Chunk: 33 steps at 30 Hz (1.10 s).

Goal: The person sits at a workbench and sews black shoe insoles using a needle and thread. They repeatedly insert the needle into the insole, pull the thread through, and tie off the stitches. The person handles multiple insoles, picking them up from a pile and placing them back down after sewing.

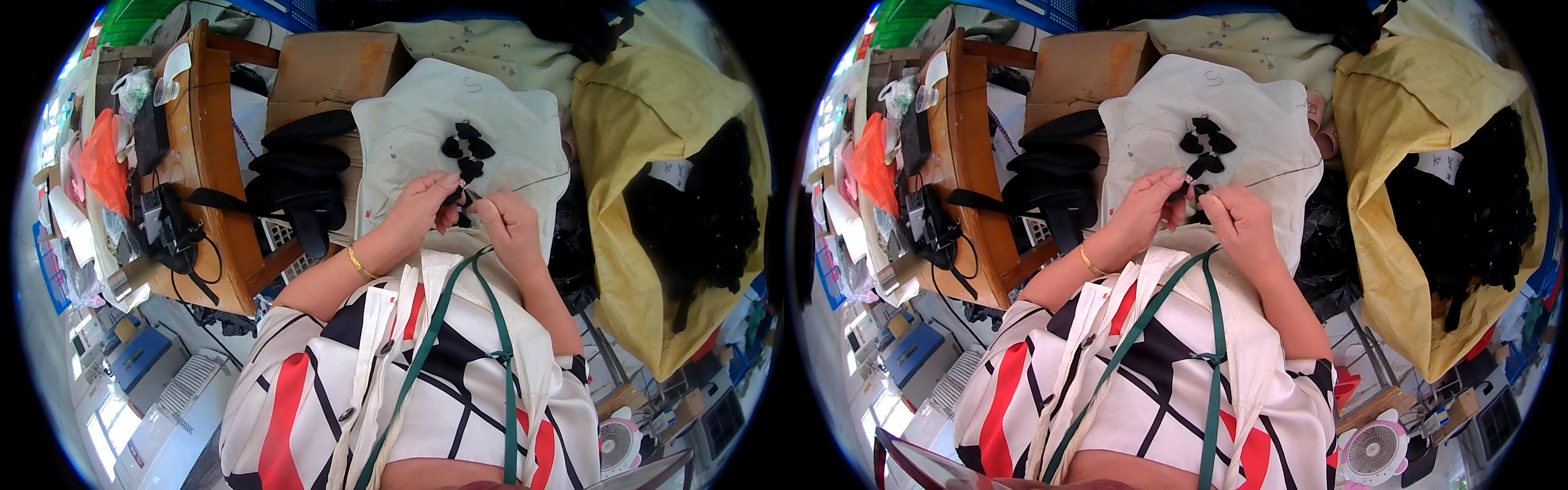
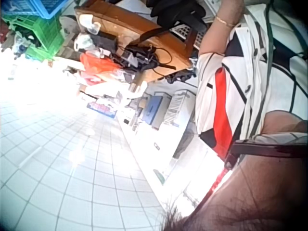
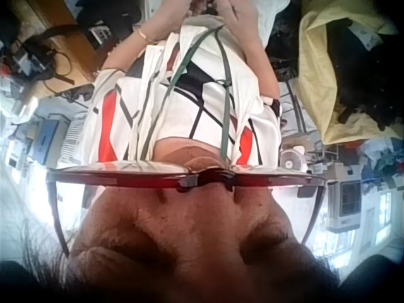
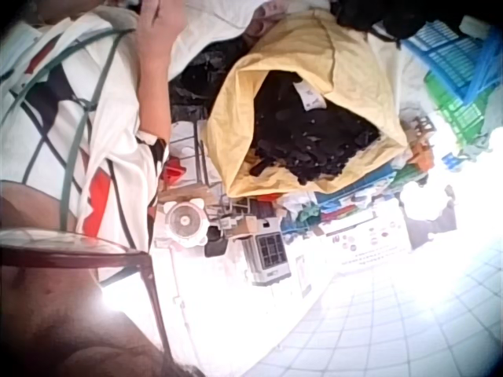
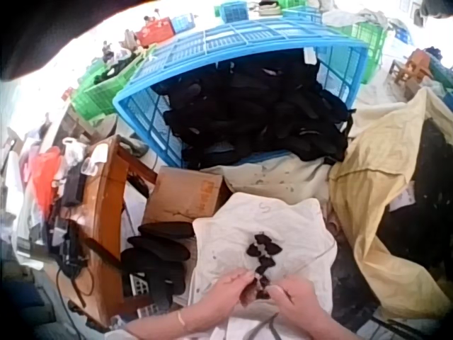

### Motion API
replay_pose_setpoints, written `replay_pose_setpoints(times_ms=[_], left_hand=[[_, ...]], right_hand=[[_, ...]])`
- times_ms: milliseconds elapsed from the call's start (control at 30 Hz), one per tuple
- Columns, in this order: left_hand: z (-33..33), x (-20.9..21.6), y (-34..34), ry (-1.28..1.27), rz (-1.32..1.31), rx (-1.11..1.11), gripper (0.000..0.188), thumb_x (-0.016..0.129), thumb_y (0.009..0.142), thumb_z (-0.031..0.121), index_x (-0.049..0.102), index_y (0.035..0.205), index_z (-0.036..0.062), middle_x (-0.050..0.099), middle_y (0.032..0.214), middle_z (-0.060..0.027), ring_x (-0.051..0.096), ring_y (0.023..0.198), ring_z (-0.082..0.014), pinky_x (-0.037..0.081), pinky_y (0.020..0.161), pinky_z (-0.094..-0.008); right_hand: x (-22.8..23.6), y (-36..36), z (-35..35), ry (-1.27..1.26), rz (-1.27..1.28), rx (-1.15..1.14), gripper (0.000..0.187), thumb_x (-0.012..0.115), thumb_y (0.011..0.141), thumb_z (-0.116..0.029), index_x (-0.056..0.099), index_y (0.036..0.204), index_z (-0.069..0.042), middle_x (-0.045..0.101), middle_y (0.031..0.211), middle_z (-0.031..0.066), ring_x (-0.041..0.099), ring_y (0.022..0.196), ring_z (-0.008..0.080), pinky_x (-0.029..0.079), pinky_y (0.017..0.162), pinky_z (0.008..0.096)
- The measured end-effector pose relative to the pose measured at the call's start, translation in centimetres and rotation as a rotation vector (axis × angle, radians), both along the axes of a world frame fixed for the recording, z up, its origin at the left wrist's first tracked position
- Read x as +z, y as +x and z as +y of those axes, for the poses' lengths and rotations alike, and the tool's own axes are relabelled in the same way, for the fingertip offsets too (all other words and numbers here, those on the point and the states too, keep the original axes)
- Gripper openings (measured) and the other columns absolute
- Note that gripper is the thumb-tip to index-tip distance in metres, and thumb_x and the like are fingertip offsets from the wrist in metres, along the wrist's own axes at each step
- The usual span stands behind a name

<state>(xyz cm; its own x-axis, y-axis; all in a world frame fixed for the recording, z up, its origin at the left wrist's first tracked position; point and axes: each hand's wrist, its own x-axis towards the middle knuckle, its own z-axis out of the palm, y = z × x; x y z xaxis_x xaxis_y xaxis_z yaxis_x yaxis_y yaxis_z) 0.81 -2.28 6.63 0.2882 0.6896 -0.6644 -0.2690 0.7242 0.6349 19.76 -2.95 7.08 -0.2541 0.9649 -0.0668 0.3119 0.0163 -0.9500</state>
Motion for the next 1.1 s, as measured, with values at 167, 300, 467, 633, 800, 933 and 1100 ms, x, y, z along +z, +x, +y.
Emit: replay_pose_setpoints(times_ms=[167,300,467,633,800,933,1100], left_hand=[[0.6,0.5,-0.7,0.335,0.279,-0.174,0.018,0.058,0.099,0.022,0.063,0.098,0.0047,0.063,0.086,-0.0001,0.058,0.072,-0.0082,0.048,0.062,-0.0236],[0.4,0.7,-1.5,0.705,0.525,-0.404,0.016,0.065,0.094,0.012,0.062,0.105,0.0019,0.064,0.094,-0.0008,0.057,0.079,-0.0090,0.049,0.069,-0.0247],[0.3,0.9,-1.7,0.616,0.386,-0.420,0.019,0.066,0.091,0.011,0.065,0.108,0.0015,0.064,0.099,-0.0062,0.058,0.082,-0.0136,0.048,0.073,-0.0253],[0.4,-0.2,-2.2,0.668,0.417,-0.628,0.018,0.065,0.091,0.011,0.067,0.106,0.0023,0.065,0.096,-0.0096,0.059,0.082,-0.0169,0.048,0.075,-0.0273],[0.2,-0.2,-2.5,0.652,0.435,-0.604,0.017,0.067,0.090,0.011,0.067,0.105,0.0030,0.065,0.094,-0.0088,0.060,0.084,-0.0184,0.047,0.075,-0.0298],[0.3,0.6,-2.7,0.776,0.447,-0.573,0.018,0.071,0.085,0.009,0.068,0.103,0.0050,0.065,0.094,-0.0075,0.061,0.088,-0.0220,0.048,0.078,-0.0313],[0.3,0.9,-3.2,1.013,0.411,-0.521,0.025,0.075,0.076,0.001,0.069,0.100,0.0079,0.065,0.095,-0.0059,0.060,0.091,-0.0250,0.048,0.081,-0.0339]], right_hand=[[-1.2,1.3,-0.4,0.020,-0.161,-0.036,0.025,0.069,0.089,-0.017,0.067,0.105,0.001,0.061,0.087,0.0129,0.060,0.074,0.0214,0.048,0.069,0.0284],[0.1,1.2,0.9,-0.177,0.110,-0.116,0.026,0.072,0.085,-0.013,0.067,0.105,0.002,0.061,0.088,0.0087,0.059,0.074,0.0150,0.048,0.069,0.0252],[-0.2,0.2,0.6,0.118,-0.037,0.031,0.009,0.071,0.085,-0.008,0.069,0.092,-0.003,0.057,0.075,0.0062,0.055,0.067,0.0192,0.044,0.059,0.0298],[-0.9,-0.1,0.4,0.324,-0.112,0.207,0.010,0.070,0.086,-0.008,0.067,0.095,-0.004,0.056,0.073,0.0097,0.056,0.066,0.0261,0.047,0.061,0.0332],[-0.3,1.5,0.2,-0.088,0.055,-0.013,0.012,0.063,0.092,-0.006,0.066,0.104,-0.003,0.063,0.079,0.0064,0.061,0.073,0.0170,0.049,0.067,0.0284],[1.2,2.7,0.8,-0.398,0.185,-0.018,0.013,0.058,0.095,-0.004,0.065,0.106,-0.002,0.065,0.083,0.0029,0.059,0.076,0.0086,0.049,0.070,0.0248],[2.9,3.5,1.7,-0.499,0.041,0.318,0.012,0.061,0.093,-0.006,0.066,0.104,-0.003,0.065,0.080,0.0037,0.058,0.072,0.0087,0.049,0.069,0.0251]])
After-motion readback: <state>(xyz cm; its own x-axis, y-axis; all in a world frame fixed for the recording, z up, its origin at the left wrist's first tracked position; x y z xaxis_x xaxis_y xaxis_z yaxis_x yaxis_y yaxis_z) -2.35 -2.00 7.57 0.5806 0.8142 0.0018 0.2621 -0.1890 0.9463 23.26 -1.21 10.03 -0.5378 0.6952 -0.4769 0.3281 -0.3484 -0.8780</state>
